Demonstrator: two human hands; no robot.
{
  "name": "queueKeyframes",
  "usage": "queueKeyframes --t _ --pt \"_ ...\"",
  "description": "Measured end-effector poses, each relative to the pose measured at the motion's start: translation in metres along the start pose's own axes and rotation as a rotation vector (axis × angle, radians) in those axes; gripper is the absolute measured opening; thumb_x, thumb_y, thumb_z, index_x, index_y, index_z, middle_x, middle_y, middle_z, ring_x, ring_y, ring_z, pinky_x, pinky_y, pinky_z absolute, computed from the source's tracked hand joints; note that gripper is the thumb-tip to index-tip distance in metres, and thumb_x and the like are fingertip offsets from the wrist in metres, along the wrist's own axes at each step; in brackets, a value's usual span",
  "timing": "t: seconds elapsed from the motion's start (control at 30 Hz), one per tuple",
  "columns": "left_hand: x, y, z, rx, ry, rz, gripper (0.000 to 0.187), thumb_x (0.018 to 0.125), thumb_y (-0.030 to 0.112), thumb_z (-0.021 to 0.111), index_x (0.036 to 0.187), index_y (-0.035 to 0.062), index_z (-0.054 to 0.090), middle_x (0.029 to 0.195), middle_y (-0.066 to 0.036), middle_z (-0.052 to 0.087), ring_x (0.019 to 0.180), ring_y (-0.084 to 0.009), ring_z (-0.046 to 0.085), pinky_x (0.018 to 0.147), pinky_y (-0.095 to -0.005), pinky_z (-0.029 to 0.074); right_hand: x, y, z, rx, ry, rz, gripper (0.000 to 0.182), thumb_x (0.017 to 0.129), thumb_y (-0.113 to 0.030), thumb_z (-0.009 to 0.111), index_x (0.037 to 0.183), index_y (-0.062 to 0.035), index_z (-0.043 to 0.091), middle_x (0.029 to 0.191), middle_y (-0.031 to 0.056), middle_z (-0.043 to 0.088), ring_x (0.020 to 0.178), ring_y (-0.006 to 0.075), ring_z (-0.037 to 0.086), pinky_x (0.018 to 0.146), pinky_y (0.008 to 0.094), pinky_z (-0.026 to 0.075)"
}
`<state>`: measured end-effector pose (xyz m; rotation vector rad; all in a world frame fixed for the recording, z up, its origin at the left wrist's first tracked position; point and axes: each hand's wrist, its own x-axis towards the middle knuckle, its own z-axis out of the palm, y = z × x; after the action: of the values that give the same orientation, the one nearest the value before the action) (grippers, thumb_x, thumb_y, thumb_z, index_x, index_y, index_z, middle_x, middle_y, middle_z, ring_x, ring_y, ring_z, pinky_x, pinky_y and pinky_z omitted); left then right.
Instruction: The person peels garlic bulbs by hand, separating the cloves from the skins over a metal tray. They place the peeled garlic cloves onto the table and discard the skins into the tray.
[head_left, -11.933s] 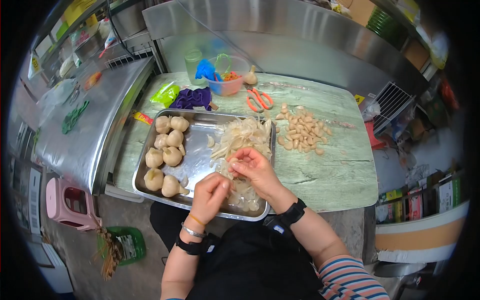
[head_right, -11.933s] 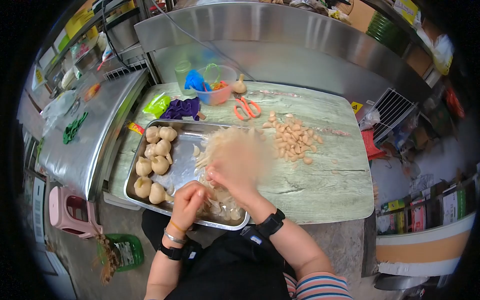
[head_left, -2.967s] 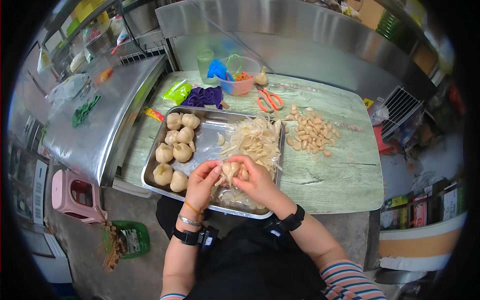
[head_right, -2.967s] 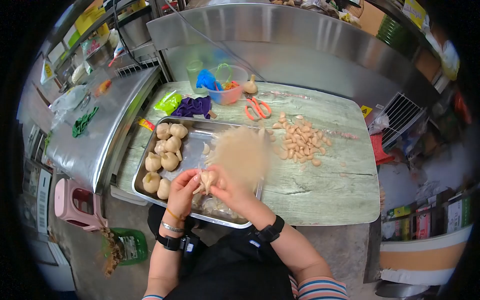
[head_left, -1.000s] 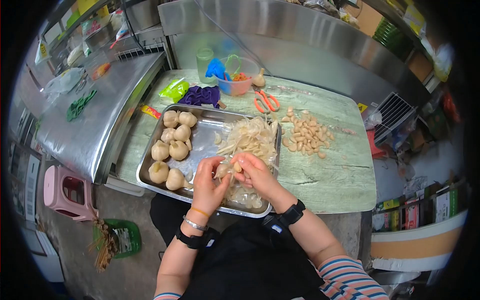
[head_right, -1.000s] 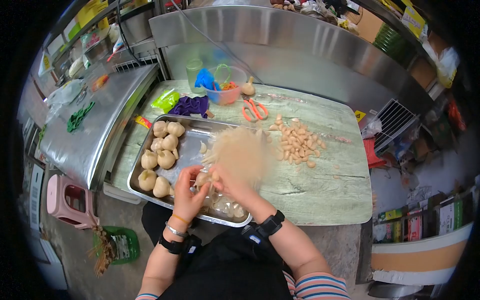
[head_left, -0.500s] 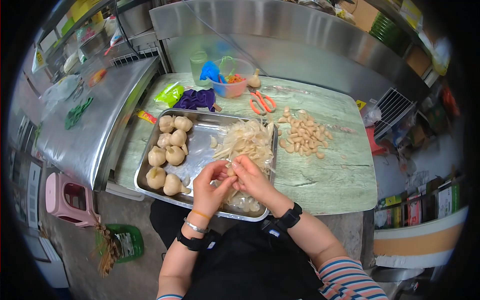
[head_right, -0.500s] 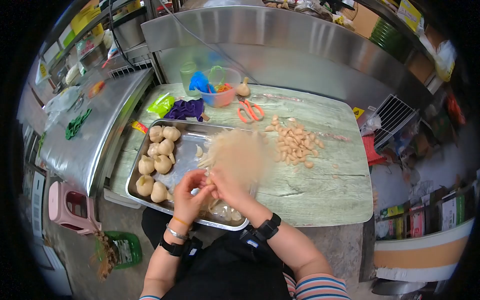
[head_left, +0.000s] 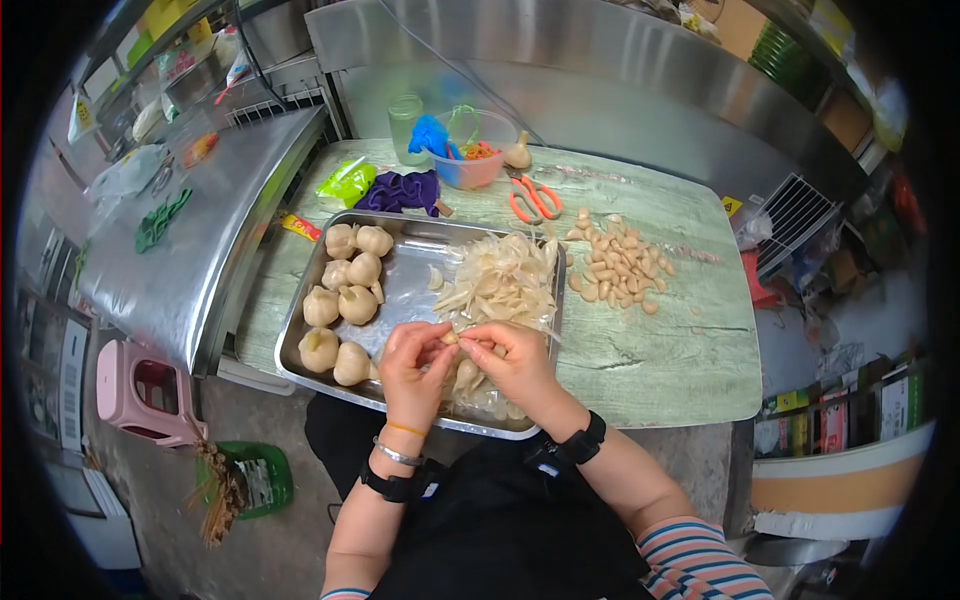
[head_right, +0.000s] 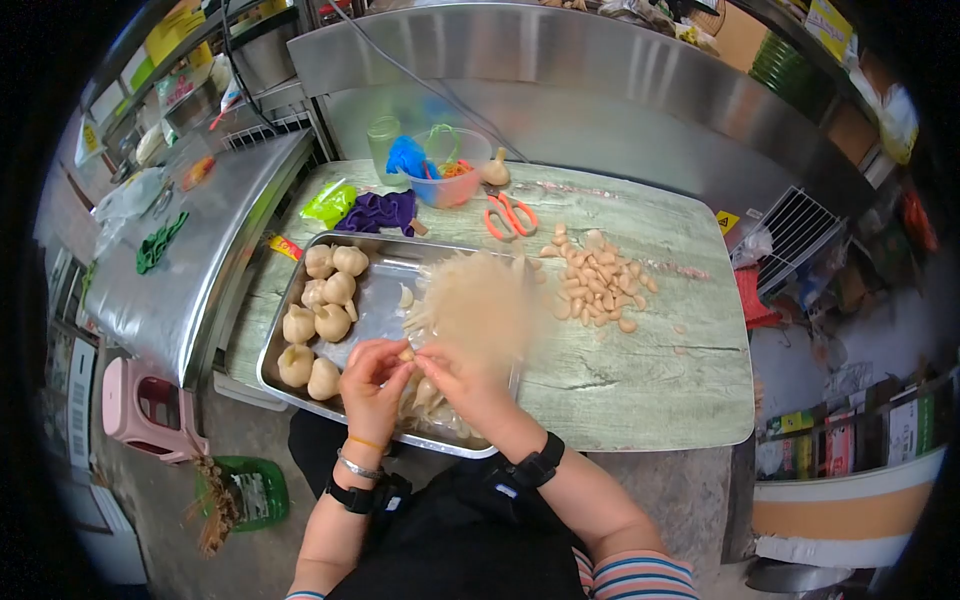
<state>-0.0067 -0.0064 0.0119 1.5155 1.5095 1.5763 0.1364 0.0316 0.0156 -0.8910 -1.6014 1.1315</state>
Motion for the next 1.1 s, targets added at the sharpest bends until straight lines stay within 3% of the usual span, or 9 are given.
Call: queueKeyframes --t 0.33,0.4,0.47,0.53,0.63,0.7,0.8,0.9,1.1 --pt "-0.002 0.002 -0.001 0.171 -0.110 0.112 0.027 0.073 -0.006 0.071 0.098 0.0018 0.066 0.093 -0.007 0.058 0.075 -0.0148 0.063 0.068 -0.0244 0.055 -0.003 0.001 -0.007 -0.182 -0.032 0.032 0.009 0.079 -0.008 0.068 0.081 -0.0003 0.064 0.068 0.0017 0.062 0.063 0.0068 0.055 0.058 0.0223 0.045" --pt "-0.001 -0.003 -0.002 0.135 -0.130 0.105 0.027 0.074 -0.006 0.071 0.100 0.0017 0.066 0.093 -0.006 0.058 0.075 -0.0145 0.063 0.069 -0.0241 0.055 0.000 0.004 -0.010 0.124 -0.102 0.219 0.008 0.077 -0.007 0.067 0.081 -0.0019 0.062 0.068 -0.0024 0.059 0.062 0.0045 0.052 0.056 0.0207 0.043" --pt "0.001 -0.010 -0.002 -0.273 -0.229 -0.146 0.027 0.078 -0.005 0.069 0.104 -0.0005 0.064 0.095 -0.005 0.059 0.079 -0.0134 0.063 0.072 -0.0242 0.054 0.002 0.007 -0.012 0.220 -0.119 0.262 0.008 0.078 -0.007 0.066 0.082 -0.0029 0.062 0.068 -0.0035 0.057 0.061 0.0030 0.050 0.055 0.0192 0.041" --pt "0.003 -0.011 -0.005 -0.356 -0.276 -0.245 0.025 0.082 -0.001 0.066 0.107 -0.0015 0.062 0.096 -0.005 0.059 0.081 -0.0127 0.062 0.074 -0.0242 0.053 0.004 0.016 -0.012 0.316 -0.138 0.307 0.007 0.078 -0.007 0.065 0.083 -0.0038 0.061 0.069 -0.0047 0.056 0.060 0.0015 0.047 0.054 0.0177 0.040" --pt "0.004 -0.010 -0.011 -0.543 -0.310 -0.377 0.025 0.090 0.006 0.059 0.114 -0.0026 0.059 0.098 -0.005 0.061 0.084 -0.0119 0.062 0.077 -0.0246 0.052 0.008 0.025 -0.011 0.284 -0.042 0.169 0.005 0.083 -0.009 0.062 0.085 -0.0051 0.060 0.068 -0.0050 0.053 0.057 0.0007 0.043 0.051 0.0155 0.035" --pt "0.004 -0.008 -0.012 -0.649 -0.299 -0.410 0.027 0.094 0.010 0.055 0.118 -0.0027 0.057 0.098 -0.006 0.062 0.085 -0.0117 0.061 0.078 -0.0250 0.052 0.013 0.022 -0.015 0.601 0.158 0.411 0.006 0.088 -0.011 0.058 0.087 -0.0054 0.060 0.068 -0.0048 0.051 0.057 0.0005 0.042 0.050 0.0155 0.032" --pt "0.005 -0.008 -0.012 -0.704 -0.265 -0.431 0.032 0.096 0.014 0.051 0.124 -0.0015 0.054 0.097 -0.006 0.063 0.085 -0.0112 0.061 0.078 -0.0245 0.051 0.015 0.037 -0.014 0.253 0.005 0.416 0.011 0.090 -0.013 0.057 0.094 -0.0040 0.061 0.067 -0.0047 0.051 0.057 0.0018 0.042 0.051 0.0164 0.032" --pt "0.006 -0.010 -0.011 -0.660 -0.269 -0.442 0.034 0.096 0.013 0.051 0.127 -0.0005 0.052 0.097 -0.005 0.063 0.085 -0.0106 0.061 0.078 -0.0240 0.051 0.008 0.028 -0.008 0.210 -0.071 0.232 0.014 0.091 -0.013 0.058 0.098 -0.0029 0.062 0.069 -0.0045 0.052 0.059 0.0016 0.042 0.052 0.0167 0.033" --pt "0.005 -0.014 -0.010 -0.565 -0.275 -0.381 0.035 0.094 0.010 0.054 0.128 0.0017 0.052 0.098 -0.004 0.062 0.084 -0.0102 0.061 0.077 -0.0233 0.051 0.006 0.027 -0.003 0.083 -0.077 0.182 0.015 0.091 -0.015 0.061 0.099 -0.0025 0.061 0.074 -0.0051 0.055 0.063 0.0012 0.045 0.055 0.0172 0.036"
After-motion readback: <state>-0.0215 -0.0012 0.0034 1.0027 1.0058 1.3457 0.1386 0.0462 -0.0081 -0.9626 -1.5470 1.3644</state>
